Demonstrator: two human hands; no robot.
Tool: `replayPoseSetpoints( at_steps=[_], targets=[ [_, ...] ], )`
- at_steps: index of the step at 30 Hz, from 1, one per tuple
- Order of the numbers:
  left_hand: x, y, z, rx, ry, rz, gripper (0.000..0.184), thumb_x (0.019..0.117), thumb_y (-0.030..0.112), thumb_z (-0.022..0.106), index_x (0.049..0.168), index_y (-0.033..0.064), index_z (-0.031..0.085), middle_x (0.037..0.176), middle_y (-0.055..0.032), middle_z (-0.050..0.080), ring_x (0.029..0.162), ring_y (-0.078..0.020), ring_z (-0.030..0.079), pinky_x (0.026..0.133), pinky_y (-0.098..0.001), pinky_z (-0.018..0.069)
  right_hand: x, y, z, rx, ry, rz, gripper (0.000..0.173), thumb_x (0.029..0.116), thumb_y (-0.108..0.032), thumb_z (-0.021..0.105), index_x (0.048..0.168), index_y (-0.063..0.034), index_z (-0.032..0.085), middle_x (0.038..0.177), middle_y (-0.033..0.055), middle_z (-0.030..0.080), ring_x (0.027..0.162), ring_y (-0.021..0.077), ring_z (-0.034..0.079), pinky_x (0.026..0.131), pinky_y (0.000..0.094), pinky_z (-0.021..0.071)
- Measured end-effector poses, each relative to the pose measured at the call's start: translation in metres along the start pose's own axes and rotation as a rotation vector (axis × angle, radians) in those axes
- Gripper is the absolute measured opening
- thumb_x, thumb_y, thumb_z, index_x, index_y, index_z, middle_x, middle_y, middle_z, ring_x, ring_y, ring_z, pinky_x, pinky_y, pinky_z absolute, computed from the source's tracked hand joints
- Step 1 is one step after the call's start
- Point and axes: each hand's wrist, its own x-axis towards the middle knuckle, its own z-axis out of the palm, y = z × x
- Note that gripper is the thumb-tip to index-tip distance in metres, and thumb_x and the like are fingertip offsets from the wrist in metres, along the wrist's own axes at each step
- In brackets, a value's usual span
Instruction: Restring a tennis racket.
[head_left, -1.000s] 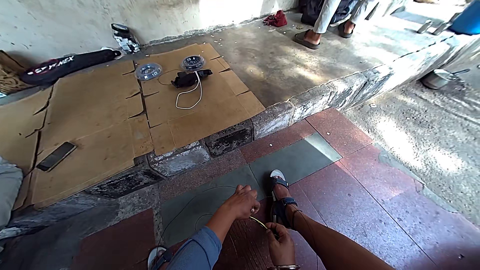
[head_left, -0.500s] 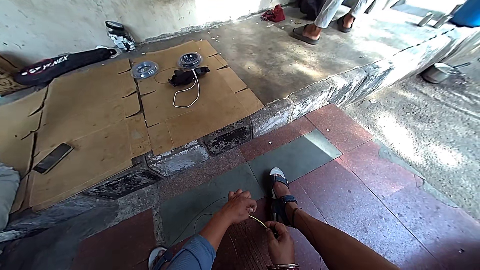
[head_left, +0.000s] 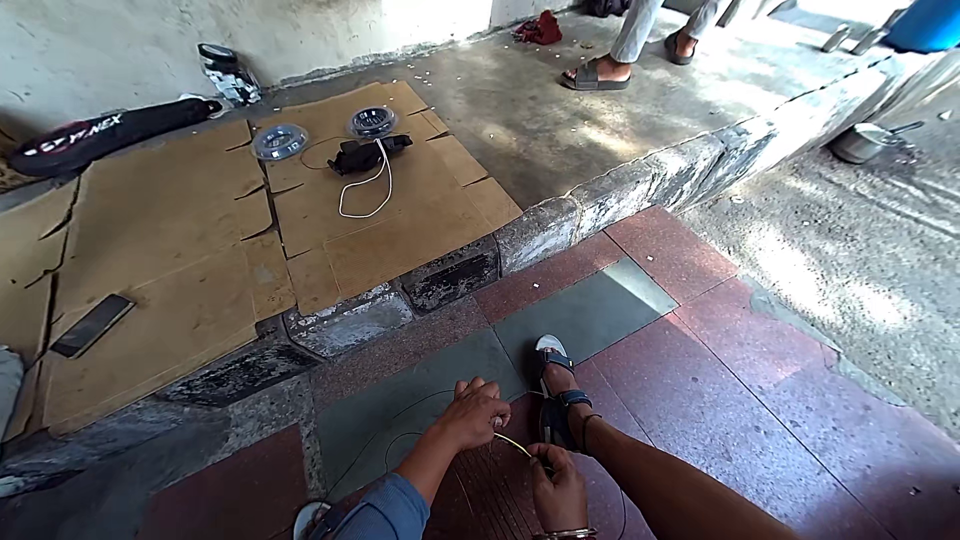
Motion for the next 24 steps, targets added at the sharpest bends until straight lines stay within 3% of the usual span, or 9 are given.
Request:
replayPoseSetpoints(
  at_steps=[7,15,19,21,24],
  targets=[
    [0.001,0.000,0.004,0.010,0.041,-0.020,0.020,0.1008,0.025,0.053,0.106,0.0264,0.072,0.109,-0.0003,0.061,0.114,-0.0217,0.052,0.103,-0.0511,0.0331,0.000,-0.003,0.000,-0.026,-0.004,0.032,0.018,0.0896,-0.010,0.062,0.099,-0.0103,0.077,0.102,0.0047,0.072,0.093,0.0139,0.069,0.084,0.0346,0.0590],
    [0.002,-0.003,-0.005,0.035,-0.039,0.026,0.019,0.0986,0.022,0.055,0.105,0.0265,0.072,0.111,0.0005,0.061,0.115,-0.0214,0.051,0.103,-0.0518,0.0319,-0.001,-0.001,0.003,-0.050,-0.004,0.005,0.018,0.0892,-0.012,0.061,0.099,-0.0120,0.077,0.101,0.0036,0.072,0.093,0.0135,0.069,0.083,0.0355,0.0594],
    [0.008,0.009,-0.010,0.123,-0.112,0.070,0.017,0.0974,0.021,0.058,0.104,0.0243,0.072,0.111,-0.0011,0.061,0.115,-0.0235,0.051,0.102,-0.0519,0.0337,-0.003,-0.002,0.005,-0.063,-0.003,0.005,0.018,0.0882,-0.012,0.061,0.098,-0.0121,0.077,0.100,0.0032,0.072,0.092,0.0141,0.069,0.082,0.0368,0.0592],
    [0.010,0.020,-0.006,0.146,-0.139,0.115,0.017,0.0949,0.018,0.061,0.104,0.0220,0.074,0.112,-0.0043,0.062,0.116,-0.0280,0.052,0.103,-0.0565,0.0347,-0.004,-0.004,0.006,-0.076,-0.010,-0.001,0.019,0.0875,-0.010,0.062,0.098,-0.0121,0.077,0.100,0.0035,0.072,0.092,0.0147,0.070,0.082,0.0376,0.0592],
    [0.010,0.027,-0.003,0.162,-0.121,0.090,0.015,0.0940,0.019,0.060,0.102,0.0223,0.073,0.109,-0.0037,0.061,0.113,-0.0268,0.052,0.101,-0.0547,0.0350,-0.005,-0.003,0.007,-0.099,-0.003,-0.065,0.020,0.0867,-0.009,0.061,0.099,-0.0108,0.077,0.101,0.0048,0.073,0.095,0.0172,0.070,0.086,0.0389,0.0590]
  ],
)
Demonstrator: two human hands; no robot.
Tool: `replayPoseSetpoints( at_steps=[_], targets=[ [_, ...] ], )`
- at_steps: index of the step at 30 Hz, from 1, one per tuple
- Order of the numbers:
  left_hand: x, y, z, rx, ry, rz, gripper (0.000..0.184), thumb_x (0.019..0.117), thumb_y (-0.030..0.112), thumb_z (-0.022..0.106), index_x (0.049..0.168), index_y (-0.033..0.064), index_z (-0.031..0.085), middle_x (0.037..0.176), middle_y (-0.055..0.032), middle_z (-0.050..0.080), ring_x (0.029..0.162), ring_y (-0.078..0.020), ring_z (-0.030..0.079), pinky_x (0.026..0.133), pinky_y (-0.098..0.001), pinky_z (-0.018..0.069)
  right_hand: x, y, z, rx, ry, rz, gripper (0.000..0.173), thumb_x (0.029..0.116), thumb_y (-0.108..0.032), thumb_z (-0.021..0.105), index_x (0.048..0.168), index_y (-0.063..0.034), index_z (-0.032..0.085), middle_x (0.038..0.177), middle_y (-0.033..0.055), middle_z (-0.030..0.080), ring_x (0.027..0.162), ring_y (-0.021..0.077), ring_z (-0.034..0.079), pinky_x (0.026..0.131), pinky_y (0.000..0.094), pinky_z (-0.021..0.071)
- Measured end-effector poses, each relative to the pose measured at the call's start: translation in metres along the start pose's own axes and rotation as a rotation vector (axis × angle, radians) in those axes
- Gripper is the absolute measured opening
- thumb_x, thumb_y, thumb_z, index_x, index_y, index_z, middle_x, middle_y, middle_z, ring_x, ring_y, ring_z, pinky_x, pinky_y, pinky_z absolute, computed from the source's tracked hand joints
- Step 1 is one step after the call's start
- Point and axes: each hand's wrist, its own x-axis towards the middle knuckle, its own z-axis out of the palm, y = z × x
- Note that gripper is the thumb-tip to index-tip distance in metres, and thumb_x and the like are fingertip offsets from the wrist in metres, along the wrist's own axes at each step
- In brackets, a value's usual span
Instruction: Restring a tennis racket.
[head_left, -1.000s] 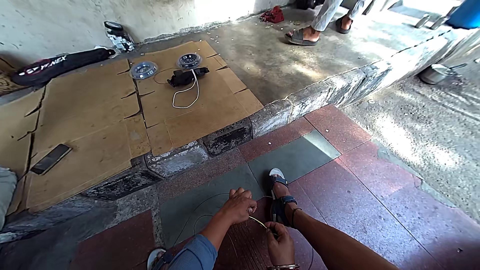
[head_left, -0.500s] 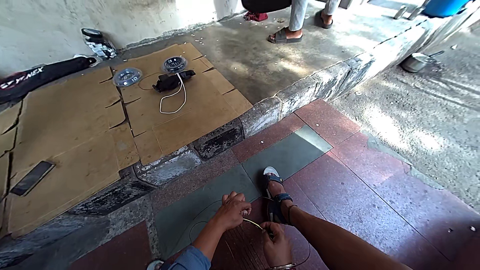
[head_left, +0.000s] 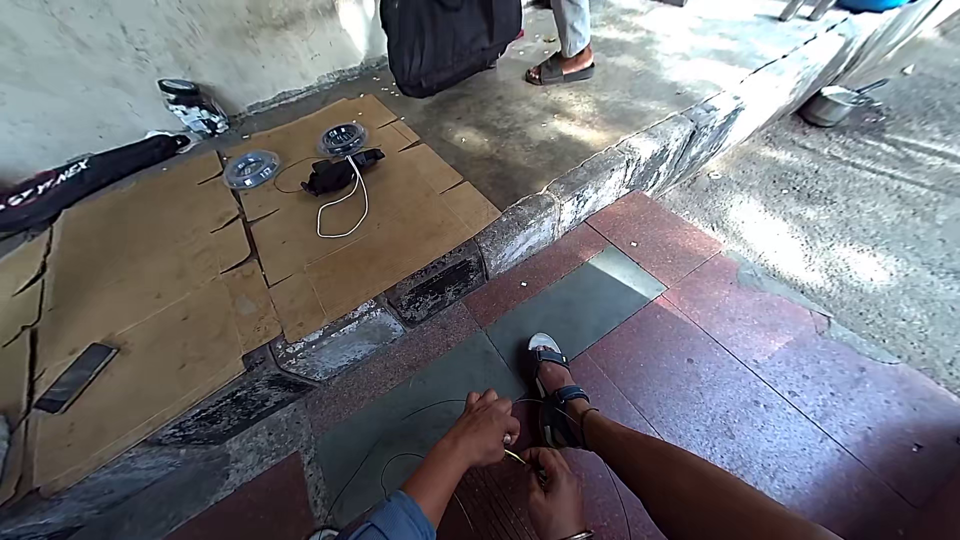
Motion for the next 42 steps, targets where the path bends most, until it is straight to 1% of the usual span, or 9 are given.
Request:
replayPoseSetpoints(
  at_steps=[6,15,26,34,36,38,39,40,42],
  targets=[
    [-0.015,-0.015,0.007,-0.180,0.065,-0.201,0.022,0.0986,0.027,0.054,0.110,0.0235,0.073,0.112,-0.0015,0.064,0.116,-0.0229,0.053,0.103,-0.0515,0.0338,-0.001,0.000,-0.002,0.034,0.002,0.019,0.020,0.0885,-0.011,0.060,0.098,-0.0119,0.077,0.101,0.0028,0.072,0.094,0.0137,0.069,0.085,0.0350,0.0593],
    [-0.017,-0.021,0.011,-0.157,0.113,-0.133,0.022,0.0977,0.022,0.051,0.103,0.0252,0.072,0.107,-0.0001,0.060,0.113,-0.0215,0.052,0.102,-0.0501,0.0321,-0.002,0.001,0.002,-0.017,0.027,-0.015,0.021,0.0864,-0.011,0.059,0.098,-0.0124,0.076,0.100,0.0028,0.073,0.095,0.0161,0.069,0.085,0.0382,0.0588],
    [-0.016,-0.023,0.013,-0.197,0.099,-0.168,0.025,0.0994,0.025,0.050,0.108,0.0269,0.073,0.107,0.0003,0.061,0.114,-0.0208,0.052,0.102,-0.0495,0.0316,0.000,0.001,0.003,-0.053,0.010,-0.004,0.022,0.0868,-0.013,0.058,0.100,-0.0133,0.076,0.102,0.0034,0.072,0.097,0.0189,0.069,0.087,0.0410,0.0577],
    [-0.014,-0.022,0.007,-0.055,0.045,-0.065,0.018,0.0943,0.020,0.057,0.101,0.0249,0.072,0.107,0.0000,0.061,0.112,-0.0220,0.052,0.102,-0.0505,0.0318,0.000,-0.001,0.004,-0.068,-0.028,0.013,0.023,0.0870,-0.013,0.057,0.100,-0.0133,0.076,0.103,0.0033,0.072,0.099,0.0184,0.069,0.088,0.0410,0.0575],
    [-0.014,-0.021,0.001,-0.063,-0.018,-0.055,0.017,0.0937,0.019,0.059,0.101,0.0229,0.074,0.108,-0.0005,0.062,0.113,-0.0230,0.052,0.102,-0.0511,0.0327,-0.001,-0.003,0.004,-0.051,-0.030,0.016,0.023,0.0874,-0.011,0.057,0.101,-0.0123,0.076,0.105,0.0042,0.072,0.101,0.0191,0.069,0.090,0.0407,0.0576],
    [-0.012,-0.018,-0.008,-0.059,-0.114,-0.065,0.017,0.0945,0.019,0.060,0.103,0.0205,0.075,0.111,-0.0017,0.064,0.116,-0.0243,0.052,0.103,-0.0525,0.0340,-0.005,-0.003,0.004,-0.063,0.033,-0.059,0.023,0.0858,-0.010,0.060,0.102,-0.0123,0.077,0.107,0.0057,0.072,0.104,0.0222,0.068,0.092,0.0431,0.0571],
    [-0.011,-0.016,-0.014,-0.057,-0.163,-0.073,0.018,0.0961,0.020,0.059,0.104,0.0189,0.075,0.113,-0.0030,0.064,0.117,-0.0257,0.053,0.103,-0.0545,0.0344,-0.010,-0.002,0.005,-0.093,0.083,-0.162,0.024,0.0835,-0.010,0.062,0.103,-0.0119,0.077,0.108,0.0082,0.072,0.106,0.0269,0.067,0.092,0.0484,0.0560],
    [-0.009,-0.013,-0.020,-0.051,-0.207,-0.080,0.022,0.0993,0.024,0.055,0.106,0.0174,0.075,0.116,-0.0040,0.064,0.119,-0.0266,0.053,0.104,-0.0561,0.0345,-0.014,-0.003,0.004,-0.141,0.115,-0.283,0.023,0.0812,-0.012,0.063,0.101,-0.0129,0.076,0.106,0.0096,0.071,0.104,0.0305,0.067,0.086,0.0532,0.0541],
    [-0.007,-0.005,-0.030,-0.038,-0.283,-0.090,0.040,0.1067,0.038,0.042,0.110,0.0146,0.075,0.124,-0.0058,0.063,0.126,-0.0284,0.051,0.106,-0.0590,0.0333,-0.026,-0.013,0.004,-0.237,0.035,-0.419,0.016,0.0850,-0.021,0.065,0.095,-0.0167,0.077,0.097,0.0057,0.073,0.093,0.0265,0.070,0.076,0.0514,0.0553]
  ],
)
